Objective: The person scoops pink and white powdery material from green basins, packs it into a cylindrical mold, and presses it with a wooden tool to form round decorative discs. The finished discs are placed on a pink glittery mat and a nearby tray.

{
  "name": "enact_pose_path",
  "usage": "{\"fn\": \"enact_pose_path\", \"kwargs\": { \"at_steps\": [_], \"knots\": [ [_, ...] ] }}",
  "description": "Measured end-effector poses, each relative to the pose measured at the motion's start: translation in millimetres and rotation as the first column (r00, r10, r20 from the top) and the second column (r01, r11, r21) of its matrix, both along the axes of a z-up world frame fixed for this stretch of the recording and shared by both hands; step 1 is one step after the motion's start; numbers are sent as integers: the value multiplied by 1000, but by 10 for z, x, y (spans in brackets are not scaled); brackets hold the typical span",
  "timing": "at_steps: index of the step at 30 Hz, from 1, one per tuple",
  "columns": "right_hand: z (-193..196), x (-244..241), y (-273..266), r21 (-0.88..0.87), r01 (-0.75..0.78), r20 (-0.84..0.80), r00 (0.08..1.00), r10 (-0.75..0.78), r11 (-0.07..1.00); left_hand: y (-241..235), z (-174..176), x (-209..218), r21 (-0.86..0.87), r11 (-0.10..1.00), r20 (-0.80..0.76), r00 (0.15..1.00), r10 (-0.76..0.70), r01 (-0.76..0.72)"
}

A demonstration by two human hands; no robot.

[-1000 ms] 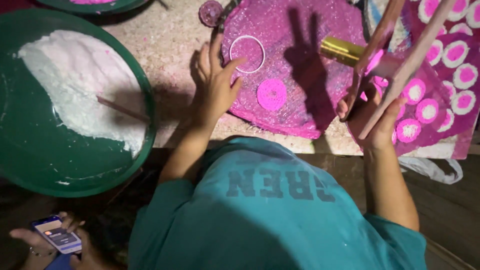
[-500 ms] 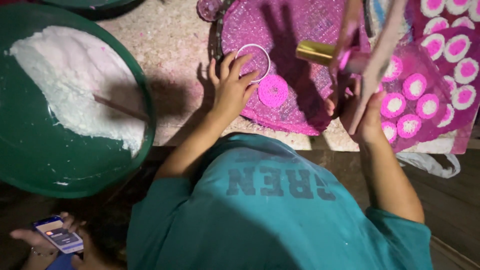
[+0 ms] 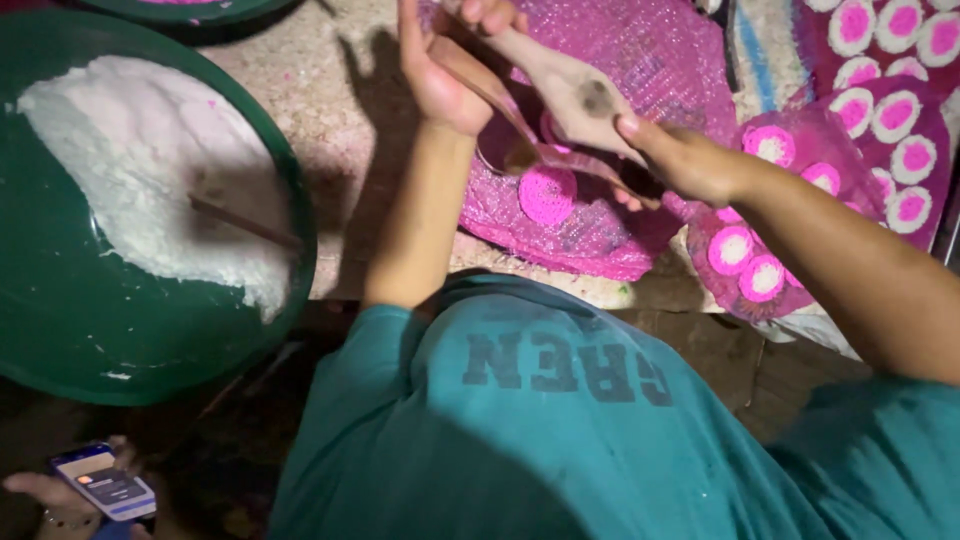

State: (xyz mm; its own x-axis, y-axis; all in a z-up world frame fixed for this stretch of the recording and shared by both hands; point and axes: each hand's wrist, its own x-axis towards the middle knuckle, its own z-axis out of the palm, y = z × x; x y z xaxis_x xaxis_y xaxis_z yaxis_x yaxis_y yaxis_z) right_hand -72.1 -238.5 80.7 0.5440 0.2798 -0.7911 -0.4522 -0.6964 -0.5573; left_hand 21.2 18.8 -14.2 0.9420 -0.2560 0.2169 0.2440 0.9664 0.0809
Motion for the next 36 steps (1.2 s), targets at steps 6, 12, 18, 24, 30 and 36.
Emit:
{"fn": "enact_pose_path", "kwargs": {
  "at_steps": [6, 12, 18, 24, 30, 36],
  "knots": [
    [34, 61, 348, -99, -69, 166, 982, 85, 993, 214, -147, 88, -29, 999, -19, 999, 28, -29],
    [136, 105, 264, -231, -87, 147, 981, 123, 969, -11, -300, -4, -78, 996, -141, 989, 33, -45],
    [15, 119, 269, -209, 32, 359, 932, 47, 977, -79, -370, 285, -38, 993, -102, 988, 112, -116],
    [-229, 110, 439, -69, -16, 493, 868, 48, 997, 167, -338, 325, 80, 964, 46, 967, 250, -253],
    [-333, 26, 378, -68, -58, 399, 914, 80, 996, 215, -453, 154, 52, 992, -78, 990, 116, -112],
    [-240, -24, -198, -233, 33, 286, 957, 37, 972, -149, -682, 19, 121, 993, -54, 999, -10, 16]
  ]
}}
